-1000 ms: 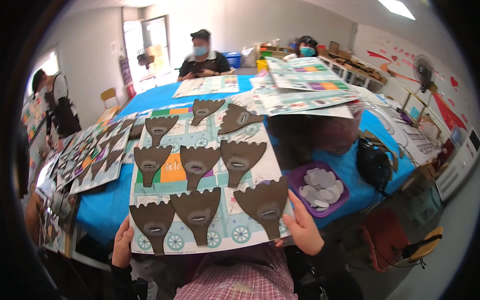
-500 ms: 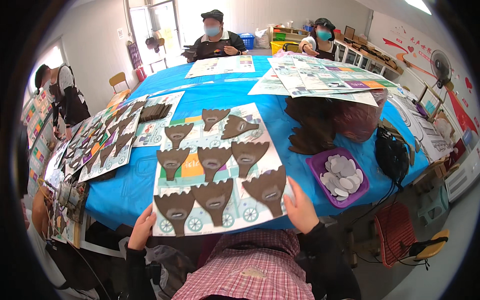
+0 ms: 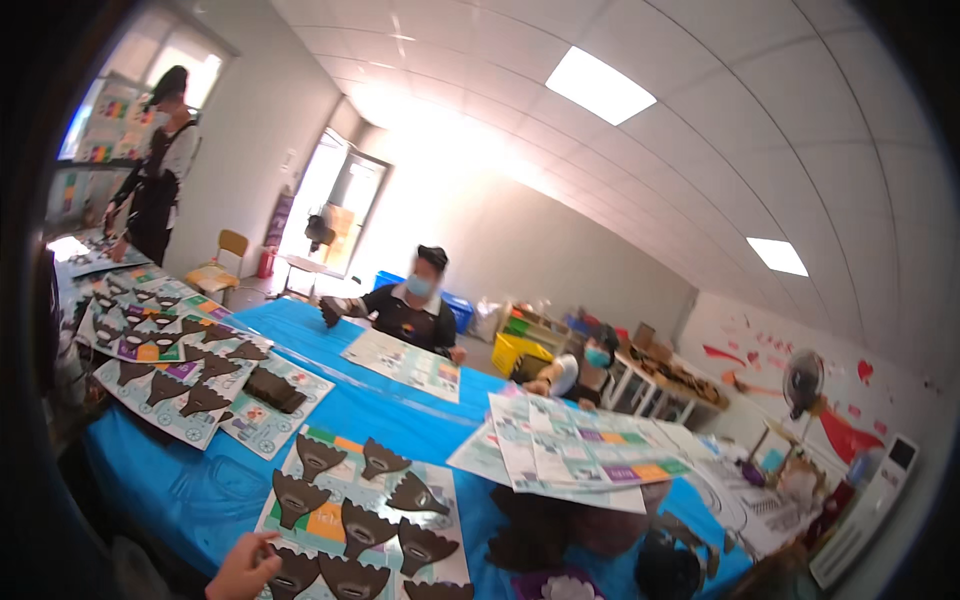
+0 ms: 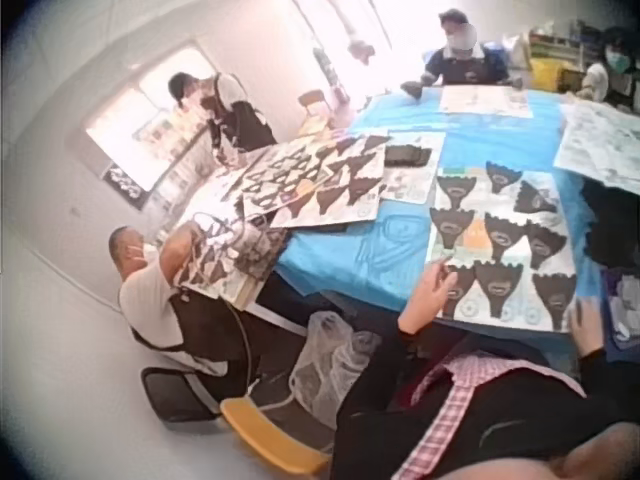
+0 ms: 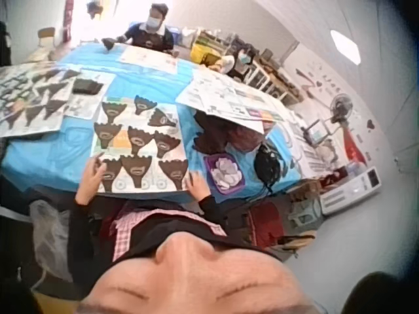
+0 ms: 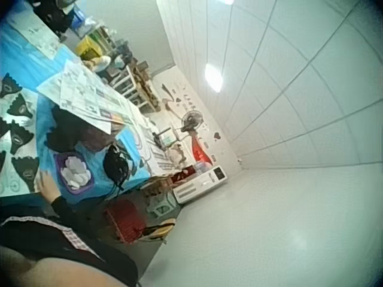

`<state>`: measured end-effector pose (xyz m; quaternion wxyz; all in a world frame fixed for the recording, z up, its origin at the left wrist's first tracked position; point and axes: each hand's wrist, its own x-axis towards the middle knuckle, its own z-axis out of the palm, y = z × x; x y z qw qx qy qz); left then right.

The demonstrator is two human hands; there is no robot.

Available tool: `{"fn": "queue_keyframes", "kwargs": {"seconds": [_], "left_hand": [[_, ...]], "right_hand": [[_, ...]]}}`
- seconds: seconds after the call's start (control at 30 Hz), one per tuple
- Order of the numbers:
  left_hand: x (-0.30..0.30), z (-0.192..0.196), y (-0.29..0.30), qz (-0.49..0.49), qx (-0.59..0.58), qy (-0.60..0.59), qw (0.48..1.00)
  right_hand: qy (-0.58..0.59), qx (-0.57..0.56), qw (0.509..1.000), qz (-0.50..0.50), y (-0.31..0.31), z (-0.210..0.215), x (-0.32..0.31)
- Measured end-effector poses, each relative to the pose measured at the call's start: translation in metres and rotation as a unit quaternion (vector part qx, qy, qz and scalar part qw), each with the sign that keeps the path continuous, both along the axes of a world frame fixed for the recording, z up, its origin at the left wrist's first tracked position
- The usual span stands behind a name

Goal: Assembling small decorative components onto beard-shaped cutouts for an educational set.

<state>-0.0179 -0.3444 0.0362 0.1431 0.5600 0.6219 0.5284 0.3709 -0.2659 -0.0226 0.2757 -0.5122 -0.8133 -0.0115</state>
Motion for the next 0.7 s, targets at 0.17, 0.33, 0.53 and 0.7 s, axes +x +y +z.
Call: {"fn": "queue_keyframes", "kwargs": {"seconds": [0.17,0.33,0.53,0.7], "left_hand": [[0.066,-0.028,0.001,-0.396,-0.158,-0.313,0.849],[0.092,-0.047,0.021,-0.556,-0.339,-0.193,0.734],[0.068,-0.016,0.046,-0.425,-0.442,-0.155,0.775],[0.103,0.010,0.037,-0.382,-0.475,-0.288,0.738]], "right_hand": [[-0.040,0.003,0.998,0.044,0.000,-0.002,0.013],[0.030,0.043,0.998,-0.040,-0.012,0.002,0.009],[0.111,-0.037,0.993,-0.015,0.004,0.037,-0.009],[0.204,0.022,0.969,-0.135,0.022,0.074,0.066]]}}
